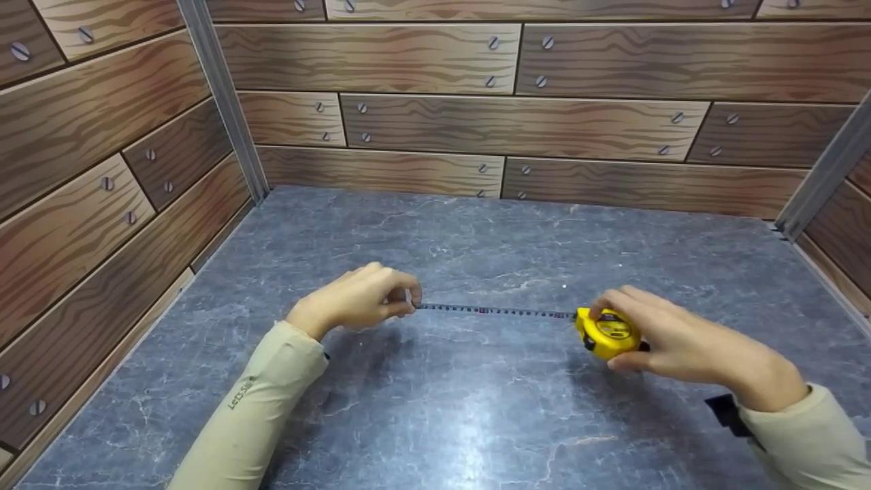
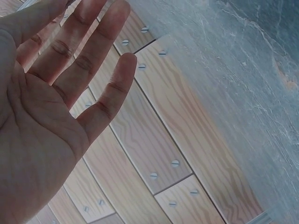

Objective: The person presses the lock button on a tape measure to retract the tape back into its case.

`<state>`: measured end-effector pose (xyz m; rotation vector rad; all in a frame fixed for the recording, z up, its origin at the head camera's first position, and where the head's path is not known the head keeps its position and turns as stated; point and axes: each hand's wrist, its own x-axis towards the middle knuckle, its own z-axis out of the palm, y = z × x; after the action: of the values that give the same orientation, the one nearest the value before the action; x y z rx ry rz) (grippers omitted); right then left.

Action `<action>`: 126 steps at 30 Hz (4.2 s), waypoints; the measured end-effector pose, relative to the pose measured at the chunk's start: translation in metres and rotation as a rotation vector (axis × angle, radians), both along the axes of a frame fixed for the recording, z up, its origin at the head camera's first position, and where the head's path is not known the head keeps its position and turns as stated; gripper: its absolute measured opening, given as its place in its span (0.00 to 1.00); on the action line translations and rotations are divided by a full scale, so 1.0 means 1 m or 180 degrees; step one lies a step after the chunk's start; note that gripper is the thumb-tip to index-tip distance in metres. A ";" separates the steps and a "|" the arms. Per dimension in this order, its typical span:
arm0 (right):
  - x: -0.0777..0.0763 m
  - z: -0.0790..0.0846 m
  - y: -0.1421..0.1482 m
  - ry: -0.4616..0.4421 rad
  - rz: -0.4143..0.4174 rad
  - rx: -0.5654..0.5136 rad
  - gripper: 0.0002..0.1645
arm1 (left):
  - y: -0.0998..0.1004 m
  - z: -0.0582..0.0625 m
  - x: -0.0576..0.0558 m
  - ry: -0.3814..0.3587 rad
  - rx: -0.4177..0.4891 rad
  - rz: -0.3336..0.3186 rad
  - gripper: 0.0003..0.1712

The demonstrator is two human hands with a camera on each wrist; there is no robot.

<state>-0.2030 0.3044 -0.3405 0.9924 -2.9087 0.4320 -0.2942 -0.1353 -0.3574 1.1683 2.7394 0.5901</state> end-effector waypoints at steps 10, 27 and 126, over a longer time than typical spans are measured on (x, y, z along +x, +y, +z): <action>-0.002 0.000 -0.001 0.0107 0.0068 -0.0019 0.34 | 0.002 0.000 -0.002 0.0020 0.0010 -0.0029 0.05; -0.003 0.002 -0.005 0.0149 0.0087 -0.0014 0.33 | 0.009 0.000 -0.003 -0.0017 0.0008 -0.0032 0.05; -0.011 0.003 -0.033 0.0056 0.0243 -0.0124 0.26 | 0.049 0.003 -0.009 -0.0136 0.0099 -0.0328 0.05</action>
<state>-0.2144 0.2715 -0.3370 1.0986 -2.8430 0.4791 -0.3028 -0.0861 -0.3547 1.2796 2.6254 0.6395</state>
